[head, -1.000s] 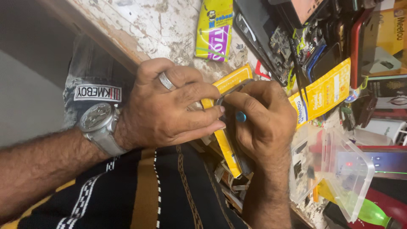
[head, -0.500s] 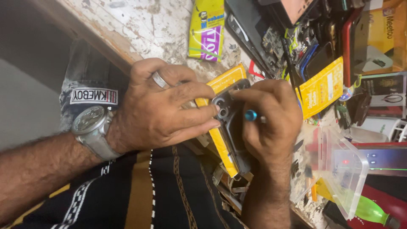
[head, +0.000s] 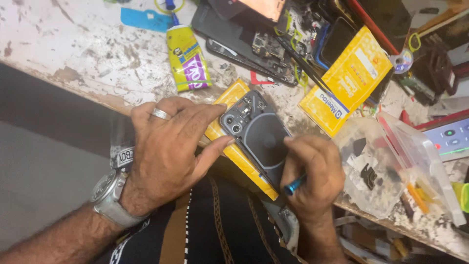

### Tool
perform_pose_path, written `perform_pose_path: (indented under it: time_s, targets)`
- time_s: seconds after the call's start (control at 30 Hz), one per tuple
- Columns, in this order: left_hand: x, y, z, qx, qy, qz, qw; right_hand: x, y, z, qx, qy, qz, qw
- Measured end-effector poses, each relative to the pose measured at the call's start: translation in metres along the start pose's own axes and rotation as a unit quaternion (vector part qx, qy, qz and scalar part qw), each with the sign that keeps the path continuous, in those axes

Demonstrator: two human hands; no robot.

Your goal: The person uses a blue screwdriver to remove and install screws on the back of a disassembled smartphone. They handle small internal components and place them into a clear plastic parts box. The phone is repeatedly turned over and adjusted on the workbench during the process.

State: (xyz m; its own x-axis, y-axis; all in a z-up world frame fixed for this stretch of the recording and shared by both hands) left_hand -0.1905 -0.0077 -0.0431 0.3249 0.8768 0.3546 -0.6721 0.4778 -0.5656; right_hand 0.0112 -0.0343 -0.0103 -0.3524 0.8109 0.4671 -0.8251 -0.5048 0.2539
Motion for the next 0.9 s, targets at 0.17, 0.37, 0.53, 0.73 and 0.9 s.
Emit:
perform_pose_path:
  time_s: [0.17,0.37,0.53,0.73,0.9]
  targets:
    - [0.012,-0.001,0.002,-0.066,0.038,0.039,0.996,-0.012,0.002,0.002,0.007,-0.044,0.041,0.998]
    - [0.037,0.012,-0.001,-0.186,0.118,0.075,0.972,-0.009,0.010,0.001,-0.015,-0.015,0.072,0.997]
    - [0.050,0.027,-0.014,-0.129,0.306,0.163,0.929,-0.010,0.008,0.001,-0.016,-0.014,0.079,0.997]
    - [0.058,0.026,-0.007,-0.149,0.351,0.136,0.914,-0.013,0.006,0.002,-0.012,-0.016,0.070,0.997]
    - [0.061,0.021,-0.005,-0.139,0.352,0.112,0.919,-0.011,0.007,0.002,-0.005,-0.016,0.069,0.997]
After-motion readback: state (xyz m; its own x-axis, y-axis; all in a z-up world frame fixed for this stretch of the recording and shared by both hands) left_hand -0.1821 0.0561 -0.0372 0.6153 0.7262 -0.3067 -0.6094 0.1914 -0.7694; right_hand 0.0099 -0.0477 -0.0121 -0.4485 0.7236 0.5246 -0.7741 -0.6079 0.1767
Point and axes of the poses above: each hand's wrist, its own x-axis towards the middle knuckle, its own z-axis out of the back of the hand, y = z × x, the point moved 8 cm from there along x, towards the middle knuckle, and after that the axes turned 8 degrees about y, right-handed, at the moved point
